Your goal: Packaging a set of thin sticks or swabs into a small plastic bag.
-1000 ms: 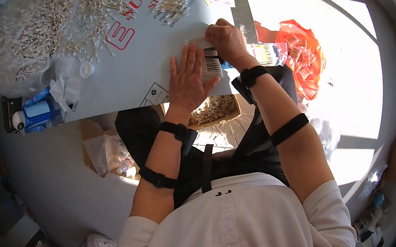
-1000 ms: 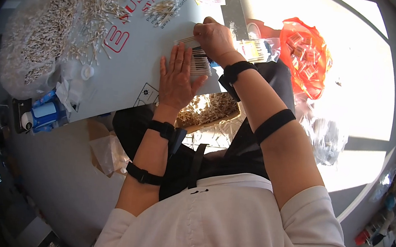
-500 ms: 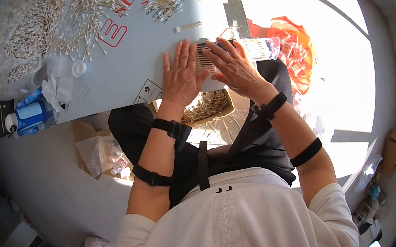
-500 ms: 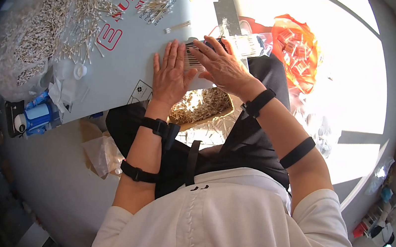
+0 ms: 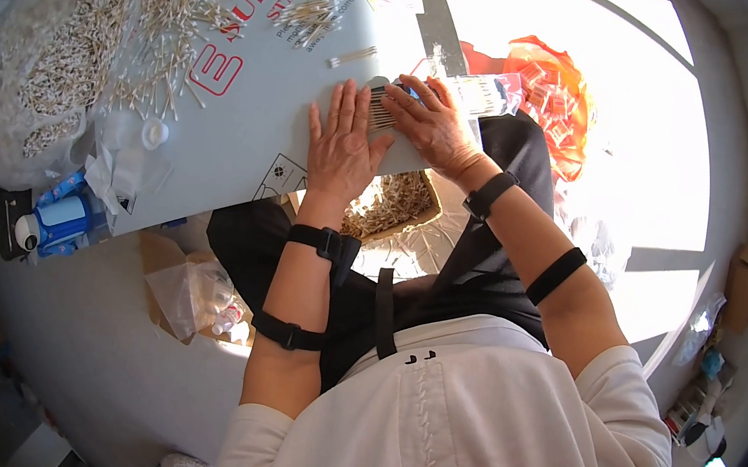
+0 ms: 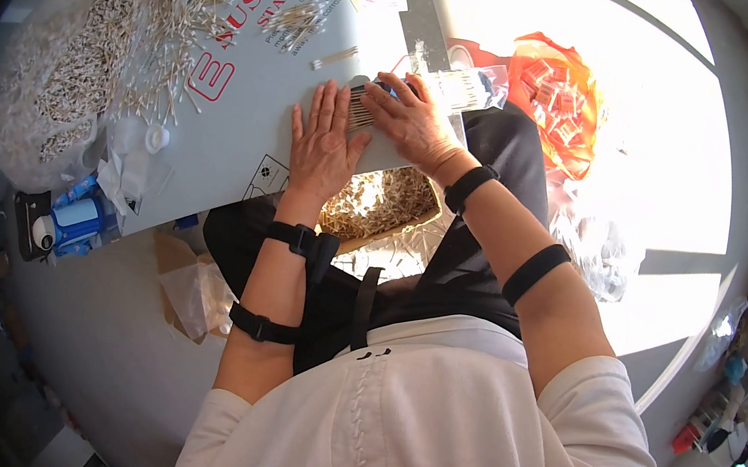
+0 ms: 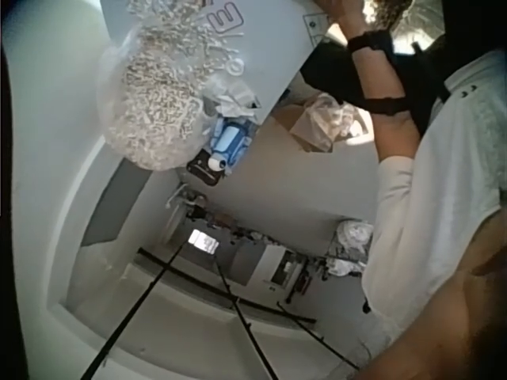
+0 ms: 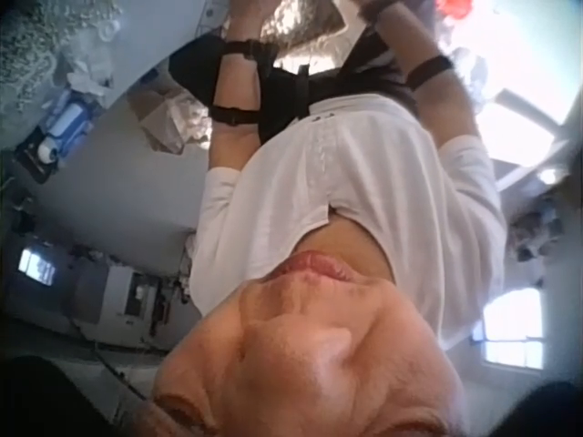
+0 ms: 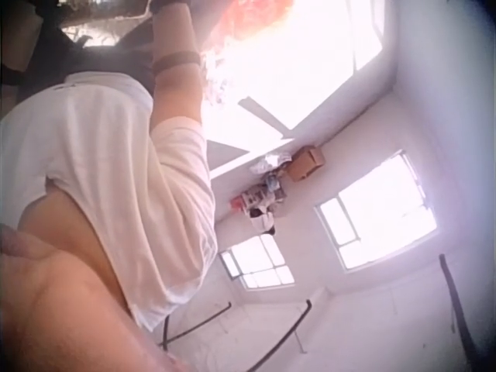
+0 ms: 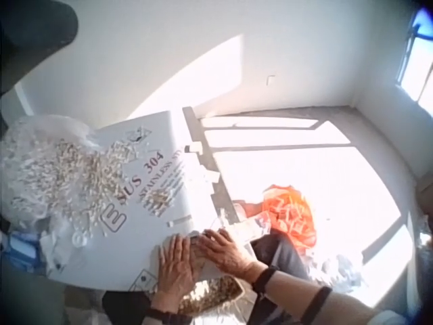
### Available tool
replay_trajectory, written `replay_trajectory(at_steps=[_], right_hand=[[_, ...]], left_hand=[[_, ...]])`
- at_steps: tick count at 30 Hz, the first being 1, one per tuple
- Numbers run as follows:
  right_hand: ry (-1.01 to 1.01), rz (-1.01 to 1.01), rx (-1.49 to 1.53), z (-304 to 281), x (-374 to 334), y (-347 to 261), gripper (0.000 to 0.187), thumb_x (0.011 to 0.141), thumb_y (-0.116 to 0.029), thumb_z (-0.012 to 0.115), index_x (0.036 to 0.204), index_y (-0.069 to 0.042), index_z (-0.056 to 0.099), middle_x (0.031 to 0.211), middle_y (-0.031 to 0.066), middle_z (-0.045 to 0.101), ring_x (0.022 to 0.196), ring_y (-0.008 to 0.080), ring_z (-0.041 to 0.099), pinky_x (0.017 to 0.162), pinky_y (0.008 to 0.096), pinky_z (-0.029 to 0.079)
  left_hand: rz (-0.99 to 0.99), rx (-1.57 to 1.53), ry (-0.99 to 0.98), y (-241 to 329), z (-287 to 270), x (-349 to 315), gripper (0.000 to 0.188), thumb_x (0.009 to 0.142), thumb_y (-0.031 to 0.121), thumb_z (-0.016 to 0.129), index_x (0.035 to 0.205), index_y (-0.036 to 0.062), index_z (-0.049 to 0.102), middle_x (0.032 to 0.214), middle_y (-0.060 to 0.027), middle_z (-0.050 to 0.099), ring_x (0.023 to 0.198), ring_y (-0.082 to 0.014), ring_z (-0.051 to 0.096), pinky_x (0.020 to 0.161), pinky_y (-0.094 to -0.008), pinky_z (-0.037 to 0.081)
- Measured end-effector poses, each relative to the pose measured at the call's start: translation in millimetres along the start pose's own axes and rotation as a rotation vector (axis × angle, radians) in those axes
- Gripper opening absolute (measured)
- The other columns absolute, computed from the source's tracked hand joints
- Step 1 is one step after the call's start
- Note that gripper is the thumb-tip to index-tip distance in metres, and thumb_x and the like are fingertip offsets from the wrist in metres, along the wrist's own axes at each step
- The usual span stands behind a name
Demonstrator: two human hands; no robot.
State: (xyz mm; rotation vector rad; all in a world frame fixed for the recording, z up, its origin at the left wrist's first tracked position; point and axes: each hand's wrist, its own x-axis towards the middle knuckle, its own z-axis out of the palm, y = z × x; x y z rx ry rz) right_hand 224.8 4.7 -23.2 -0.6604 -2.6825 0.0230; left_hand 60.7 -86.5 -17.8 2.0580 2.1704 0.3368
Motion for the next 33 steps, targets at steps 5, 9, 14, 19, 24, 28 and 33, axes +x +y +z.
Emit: replay_trajectory(at_steps=[5,9,14,19,24,28,33], right_hand=[[0.102,0.140,0.208,2.7,-5.0,-4.9,0.043,0.080,-0.019,0.062,0.123,-0.011,0.060,0.134,0.0041,0.054,0.132,0.0281,0.041,0.108,0.0471,0.031],[0.114,0.099,0.233,2.1,1.7,-0.3,0.037,0.079,-0.017,0.065,0.115,-0.011,0.065,0.130,0.0039,0.057,0.132,0.0281,0.041,0.107,0.0451,0.034],[0.096,0.166,0.231,-1.9,9.4,1.6,0.026,0.078,-0.012,0.067,0.104,-0.012,0.071,0.120,0.0021,0.064,0.125,0.0281,0.047,0.104,0.0426,0.038],[0.092,0.309,0.332,0.8,9.9,7.9,0.020,0.077,-0.012,0.069,0.097,-0.013,0.074,0.111,0.0017,0.068,0.118,0.0275,0.051,0.101,0.0380,0.042],[0.157,0.337,0.484,0.5,11.3,20.8,0.015,0.072,-0.011,0.072,0.087,-0.012,0.073,0.105,0.0003,0.068,0.108,0.0251,0.054,0.096,0.0360,0.043],[0.132,0.340,0.458,0.7,16.0,23.3,0.011,0.070,-0.010,0.072,0.081,-0.011,0.070,0.099,0.0006,0.067,0.104,0.0248,0.054,0.092,0.0354,0.043],[0.016,0.468,0.511,1.4,22.3,24.9,0.017,0.064,-0.011,0.074,0.080,-0.016,0.069,0.091,0.0004,0.060,0.101,0.0251,0.050,0.090,0.0392,0.037]], left_hand=[[-0.005,0.015,-0.016,3.5,-2.2,0.9,0.071,0.095,0.046,0.048,0.151,0.0097,0.024,0.158,-0.0122,0.021,0.146,-0.0263,0.017,0.117,-0.0538,0.010],[0.000,0.016,0.002,2.9,0.0,1.1,0.072,0.094,0.047,0.049,0.151,0.0095,0.024,0.157,-0.0128,0.021,0.146,-0.0268,0.017,0.116,-0.0549,0.010],[-0.004,0.012,0.003,5.0,5.0,4.3,0.073,0.094,0.050,0.047,0.151,0.0093,0.023,0.158,-0.0130,0.020,0.147,-0.0271,0.016,0.116,-0.0560,0.009],[0.011,0.000,0.017,9.6,8.3,9.7,0.075,0.094,0.053,0.045,0.150,0.0066,0.024,0.157,-0.0132,0.022,0.147,-0.0265,0.015,0.116,-0.0562,0.008],[0.010,0.016,0.011,10.0,8.7,9.8,0.077,0.094,0.053,0.045,0.151,0.0074,0.020,0.158,-0.0129,0.020,0.147,-0.0262,0.014,0.116,-0.0562,0.008],[0.010,0.030,0.013,10.0,9.5,10.6,0.079,0.093,0.052,0.047,0.152,0.0078,0.019,0.158,-0.0129,0.020,0.147,-0.0267,0.016,0.116,-0.0564,0.009],[0.021,0.008,0.033,9.5,11.0,10.4,0.079,0.092,0.052,0.049,0.151,0.0081,0.020,0.157,-0.0134,0.021,0.146,-0.0275,0.017,0.116,-0.0574,0.009]])
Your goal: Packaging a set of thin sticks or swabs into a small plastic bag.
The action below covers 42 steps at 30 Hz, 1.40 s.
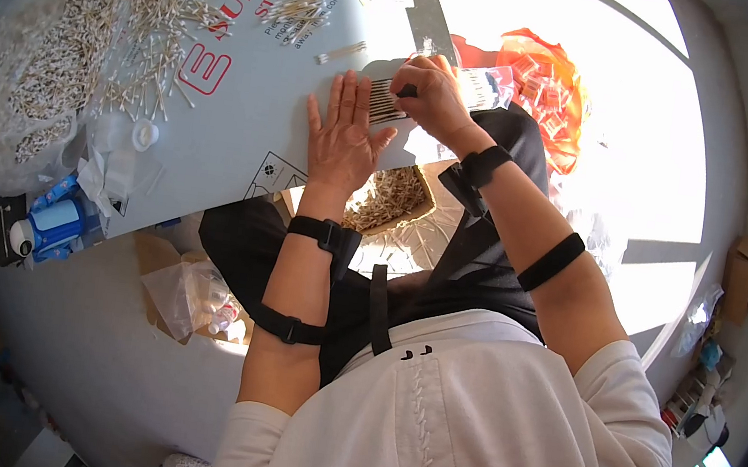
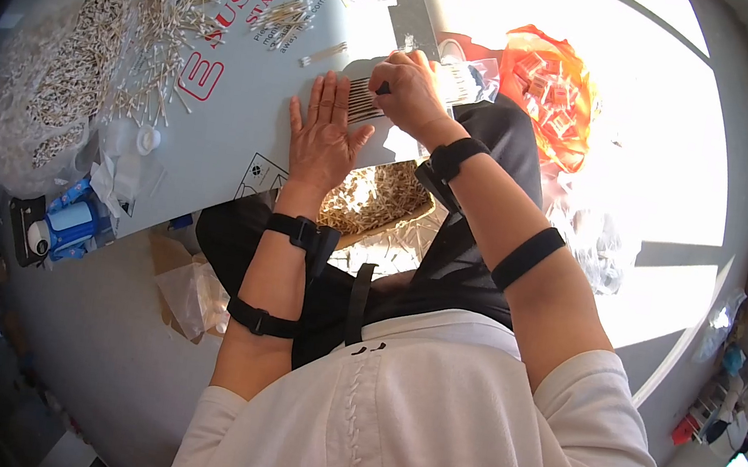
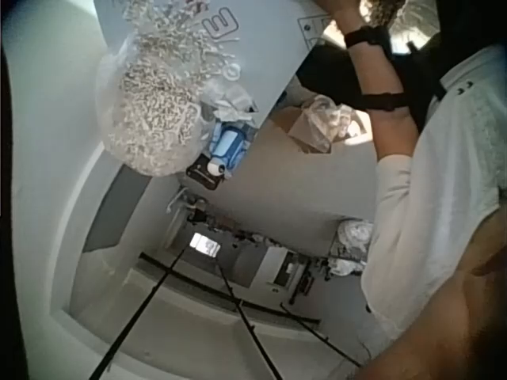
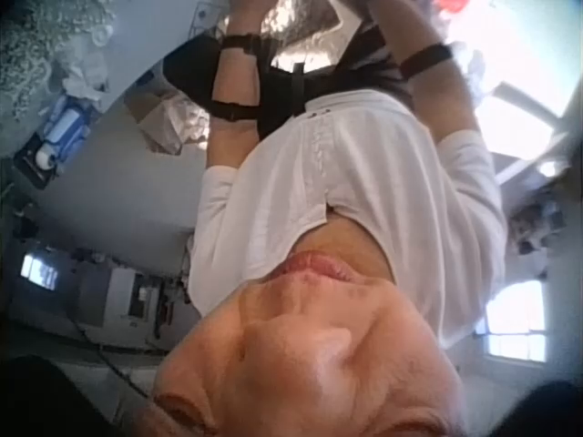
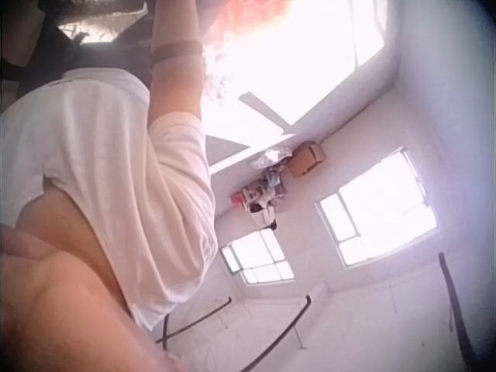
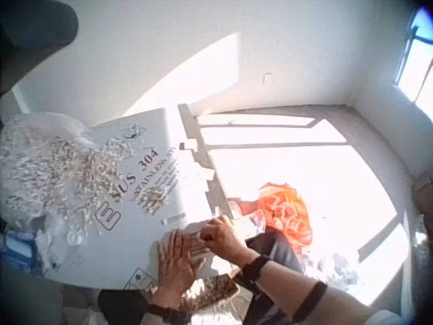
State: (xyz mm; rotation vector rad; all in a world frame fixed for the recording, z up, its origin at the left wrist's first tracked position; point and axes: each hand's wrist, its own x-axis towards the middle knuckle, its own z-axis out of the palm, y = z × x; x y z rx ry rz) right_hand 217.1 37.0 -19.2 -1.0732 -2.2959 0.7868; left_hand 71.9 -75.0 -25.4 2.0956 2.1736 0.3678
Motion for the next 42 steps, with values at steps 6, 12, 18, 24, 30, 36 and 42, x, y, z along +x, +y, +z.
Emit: replay_trajectory(at_steps=[6,12,18,24,30,36,42], right_hand=[[-0.126,-0.003,0.020,-11.7,2.0,-5.0,0.026,0.064,-0.011,0.074,0.089,-0.013,0.066,0.094,0.0039,0.059,0.099,0.0271,0.051,0.088,0.0359,0.044],[-0.131,-0.072,0.011,-13.8,2.5,1.8,0.016,0.066,-0.009,0.073,0.080,-0.012,0.066,0.097,0.0019,0.061,0.101,0.0253,0.052,0.089,0.0354,0.044],[-0.098,-0.261,0.008,-17.0,-4.4,2.2,0.010,0.067,-0.009,0.073,0.068,-0.010,0.063,0.099,0.0017,0.061,0.102,0.0238,0.052,0.090,0.0347,0.044],[-0.033,-0.322,-0.197,-8.8,-7.4,-2.6,0.006,0.071,-0.004,0.068,0.075,-0.006,0.064,0.099,0.0035,0.061,0.102,0.0261,0.052,0.090,0.0377,0.044],[-0.015,-0.153,-0.165,-3.0,-3.3,-8.3,0.016,0.068,0.000,0.067,0.084,-0.004,0.064,0.099,0.0080,0.060,0.096,0.0292,0.054,0.089,0.0371,0.045],[0.046,-0.067,-0.047,-7.0,0.7,-14.5,0.028,0.064,-0.002,0.072,0.091,-0.012,0.071,0.094,0.0085,0.060,0.095,0.0278,0.057,0.088,0.0352,0.046],[-0.153,0.045,-0.112,-11.7,10.3,-16.1,0.036,0.062,-0.004,0.076,0.096,-0.012,0.071,0.094,0.0076,0.060,0.099,0.0267,0.058,0.090,0.0356,0.046]], left_hand=[[-0.011,-0.020,-0.022,-0.5,-1.1,-1.2,0.077,0.094,0.049,0.048,0.152,0.0092,0.019,0.158,-0.0122,0.019,0.147,-0.0266,0.014,0.116,-0.0567,0.007],[-0.012,-0.003,-0.027,0.8,-1.6,-0.3,0.077,0.094,0.051,0.047,0.152,0.0094,0.019,0.158,-0.0119,0.020,0.147,-0.0263,0.014,0.116,-0.0559,0.007],[-0.022,0.010,-0.037,-0.6,-0.9,-0.3,0.077,0.094,0.053,0.044,0.152,0.0097,0.019,0.159,-0.0112,0.018,0.147,-0.0259,0.014,0.116,-0.0552,0.006],[-0.019,-0.005,-0.031,0.4,-1.3,0.2,0.077,0.094,0.052,0.046,0.152,0.0103,0.018,0.158,-0.0111,0.019,0.147,-0.0261,0.014,0.116,-0.0556,0.006],[-0.017,-0.020,-0.026,0.0,-0.7,0.0,0.078,0.093,0.051,0.048,0.152,0.0107,0.018,0.158,-0.0112,0.019,0.147,-0.0259,0.014,0.116,-0.0563,0.006],[-0.020,-0.005,-0.036,0.9,-0.9,-0.9,0.077,0.094,0.051,0.047,0.153,0.0108,0.017,0.158,-0.0107,0.019,0.147,-0.0254,0.013,0.116,-0.0561,0.006],[-0.011,0.015,-0.045,-0.4,-1.3,-1.2,0.076,0.095,0.050,0.046,0.153,0.0099,0.017,0.158,-0.0113,0.019,0.147,-0.0259,0.014,0.116,-0.0554,0.006]])
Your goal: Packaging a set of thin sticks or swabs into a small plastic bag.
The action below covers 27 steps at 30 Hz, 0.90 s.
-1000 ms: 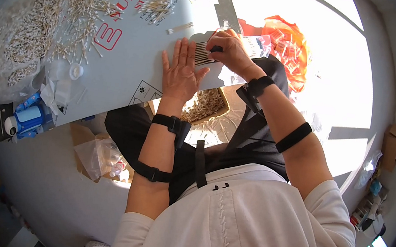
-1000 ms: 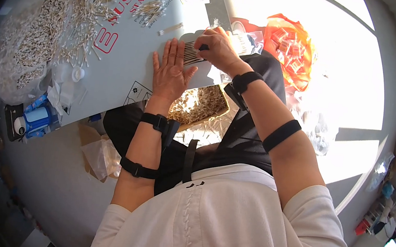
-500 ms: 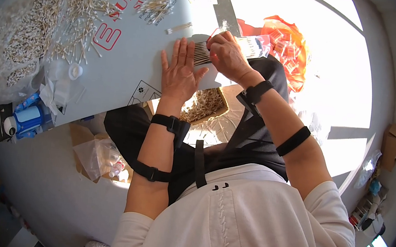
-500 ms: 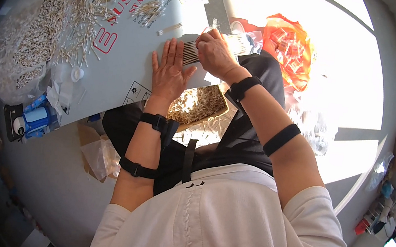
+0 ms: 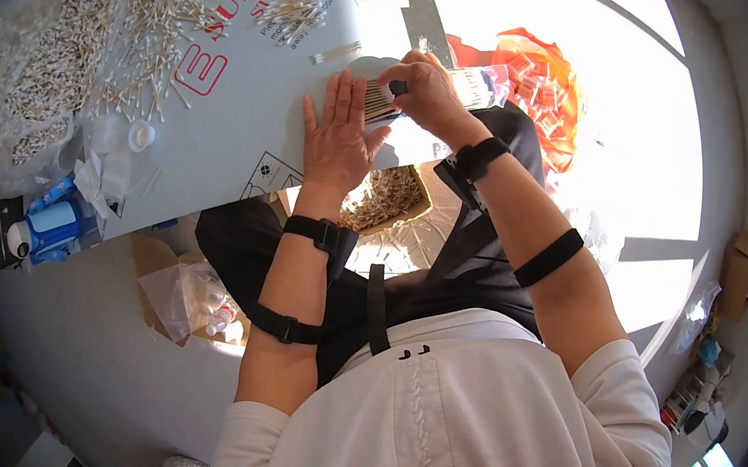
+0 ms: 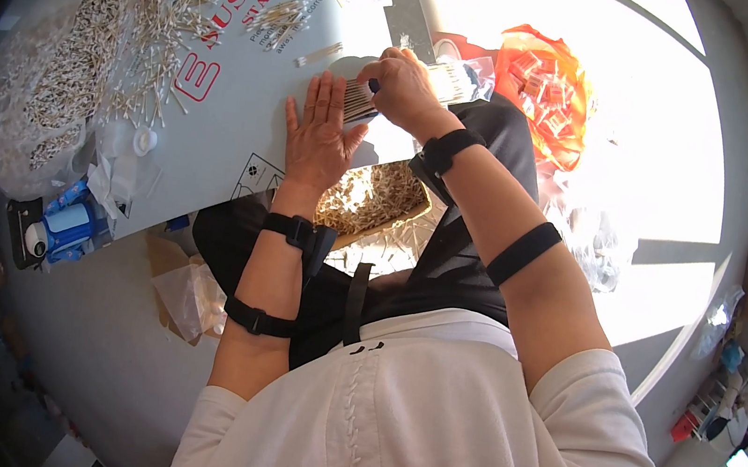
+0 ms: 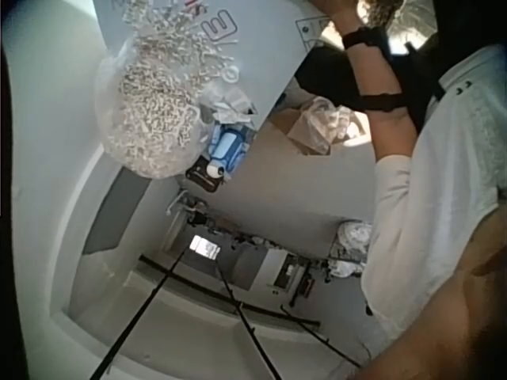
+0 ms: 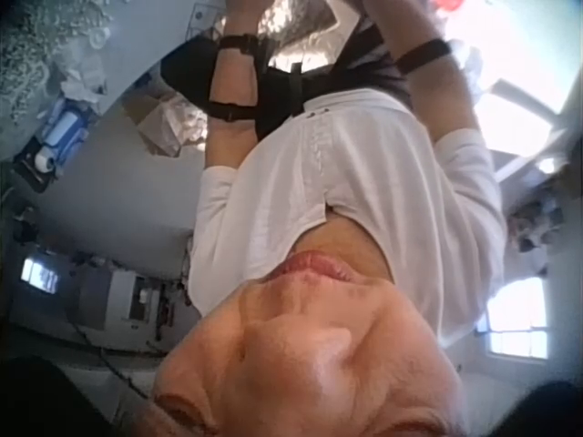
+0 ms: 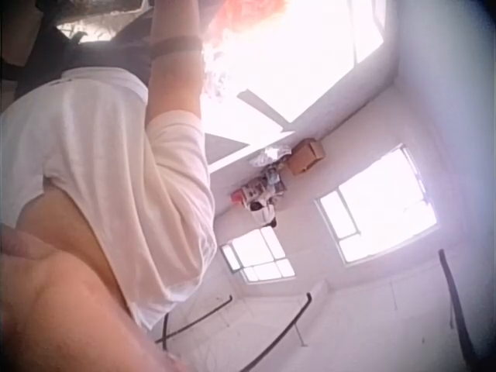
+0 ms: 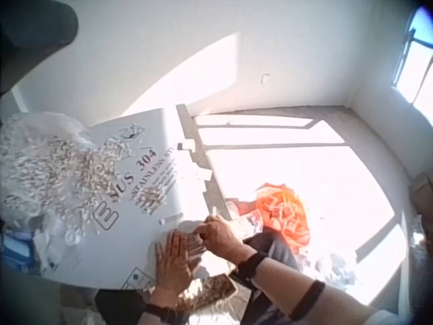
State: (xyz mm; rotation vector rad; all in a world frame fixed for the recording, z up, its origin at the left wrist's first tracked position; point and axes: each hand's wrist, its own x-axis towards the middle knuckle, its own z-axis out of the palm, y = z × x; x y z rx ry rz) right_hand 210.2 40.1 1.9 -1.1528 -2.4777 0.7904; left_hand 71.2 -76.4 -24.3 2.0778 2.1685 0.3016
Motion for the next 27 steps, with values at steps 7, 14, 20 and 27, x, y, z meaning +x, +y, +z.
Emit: replay_trajectory(at_steps=[7,14,20,27], right_hand=[[0.044,-0.010,-0.037,-1.2,-6.8,4.9,0.030,0.065,-0.006,0.076,0.094,-0.013,0.072,0.101,0.0073,0.060,0.103,0.0273,0.056,0.093,0.0362,0.044],[0.368,0.016,-0.354,-17.5,-43.2,53.6,0.047,0.090,-0.030,0.060,0.136,-0.023,0.050,0.147,0.0144,0.037,0.138,0.0349,0.031,0.108,0.0573,0.026],[0.226,0.075,-0.115,-7.3,-53.1,71.5,0.041,0.096,-0.034,0.051,0.136,-0.026,0.051,0.147,0.0177,0.037,0.137,0.0374,0.032,0.111,0.0544,0.024],[0.230,0.019,0.013,-12.8,-52.0,64.1,0.040,0.096,-0.022,0.051,0.136,-0.018,0.053,0.140,0.0254,0.041,0.133,0.0401,0.036,0.111,0.0462,0.030]], left_hand=[[0.006,-0.024,0.027,6.9,2.3,1.6,0.076,0.095,0.050,0.045,0.152,0.0074,0.018,0.158,-0.0133,0.019,0.147,-0.0266,0.014,0.117,-0.0538,0.007],[0.005,-0.028,0.025,12.9,-1.0,3.2,0.074,0.096,0.049,0.044,0.152,0.0066,0.019,0.158,-0.0131,0.019,0.147,-0.0266,0.014,0.117,-0.0515,0.009],[0.052,-0.148,0.040,42.7,2.9,18.4,0.078,0.092,0.042,0.055,0.150,0.0034,0.020,0.156,-0.0154,0.021,0.146,-0.0296,0.018,0.117,-0.0518,0.013],[0.045,-0.127,0.039,56.2,3.6,26.6,0.079,0.089,0.036,0.061,0.149,0.0034,0.022,0.155,-0.0149,0.023,0.145,-0.0302,0.020,0.116,-0.0524,0.015]])
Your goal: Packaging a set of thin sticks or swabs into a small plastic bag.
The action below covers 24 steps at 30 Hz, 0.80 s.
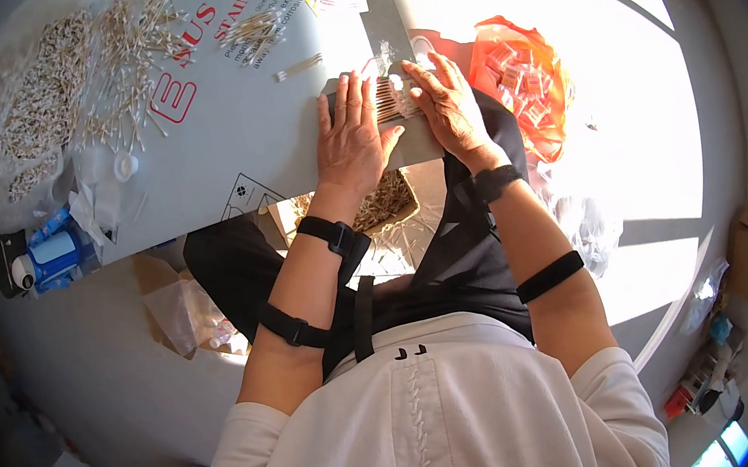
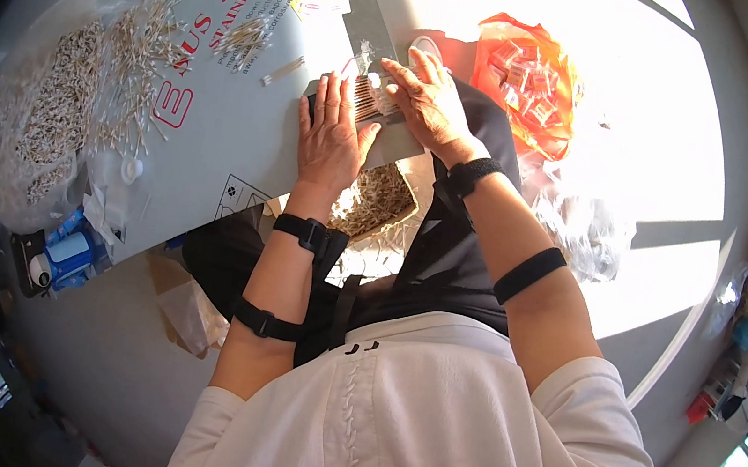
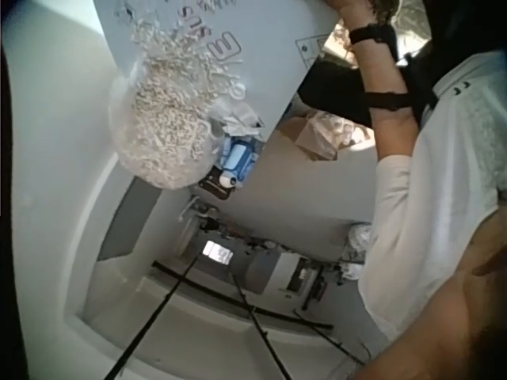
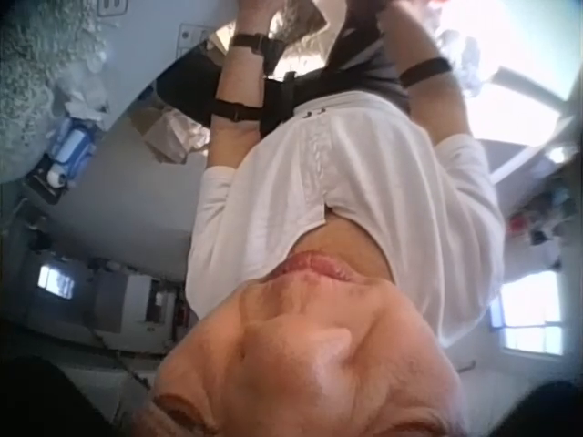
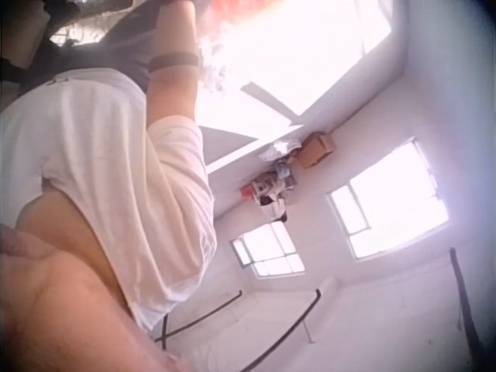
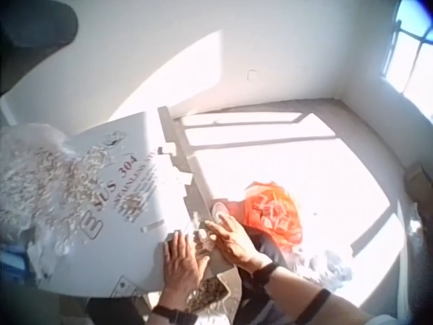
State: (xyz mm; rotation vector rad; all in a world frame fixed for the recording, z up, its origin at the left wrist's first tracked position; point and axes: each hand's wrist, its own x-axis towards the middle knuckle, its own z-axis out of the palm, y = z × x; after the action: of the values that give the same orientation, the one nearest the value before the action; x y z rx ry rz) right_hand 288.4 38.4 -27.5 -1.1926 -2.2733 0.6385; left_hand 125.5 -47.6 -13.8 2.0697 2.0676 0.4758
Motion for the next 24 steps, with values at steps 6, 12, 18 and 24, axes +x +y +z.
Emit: replay_trajectory(at_steps=[6,12,18,24], right_hand=[[0.057,-0.039,0.050,4.2,-0.2,1.0,0.039,0.095,-0.022,0.054,0.134,-0.017,0.054,0.137,0.0260,0.044,0.131,0.0410,0.038,0.110,0.0473,0.031],[0.092,-0.053,0.065,8.4,-0.9,3.2,0.039,0.093,-0.021,0.056,0.131,-0.016,0.056,0.134,0.0260,0.047,0.128,0.0416,0.042,0.108,0.0485,0.034],[0.076,0.000,0.169,7.0,-2.0,9.2,0.039,0.092,-0.018,0.058,0.131,-0.014,0.056,0.137,0.0242,0.045,0.130,0.0397,0.041,0.108,0.0449,0.035],[0.672,0.767,1.387,16.1,-1.3,15.9,0.042,0.087,-0.014,0.070,0.125,-0.002,0.056,0.123,0.0109,0.059,0.116,0.0233,0.055,0.097,0.0371,0.046]], left_hand=[[0.024,0.087,0.001,5.2,4.6,5.0,0.080,0.087,0.042,0.063,0.146,0.0008,0.029,0.155,-0.0163,0.024,0.144,-0.0311,0.021,0.116,-0.0512,0.016],[0.030,0.085,-0.012,12.2,8.1,8.9,0.081,0.086,0.043,0.064,0.146,-0.0009,0.030,0.155,-0.0184,0.023,0.145,-0.0318,0.020,0.116,-0.0505,0.016],[0.035,0.005,0.042,13.5,15.1,12.2,0.075,0.090,0.036,0.060,0.147,-0.0003,0.027,0.154,-0.0211,0.024,0.144,-0.0332,0.021,0.115,-0.0514,0.017],[-0.052,-0.659,0.317,9.6,18.7,17.8,0.059,0.099,0.021,0.044,0.148,-0.0008,0.022,0.154,-0.0249,0.022,0.143,-0.0373,0.023,0.116,-0.0439,0.021]])
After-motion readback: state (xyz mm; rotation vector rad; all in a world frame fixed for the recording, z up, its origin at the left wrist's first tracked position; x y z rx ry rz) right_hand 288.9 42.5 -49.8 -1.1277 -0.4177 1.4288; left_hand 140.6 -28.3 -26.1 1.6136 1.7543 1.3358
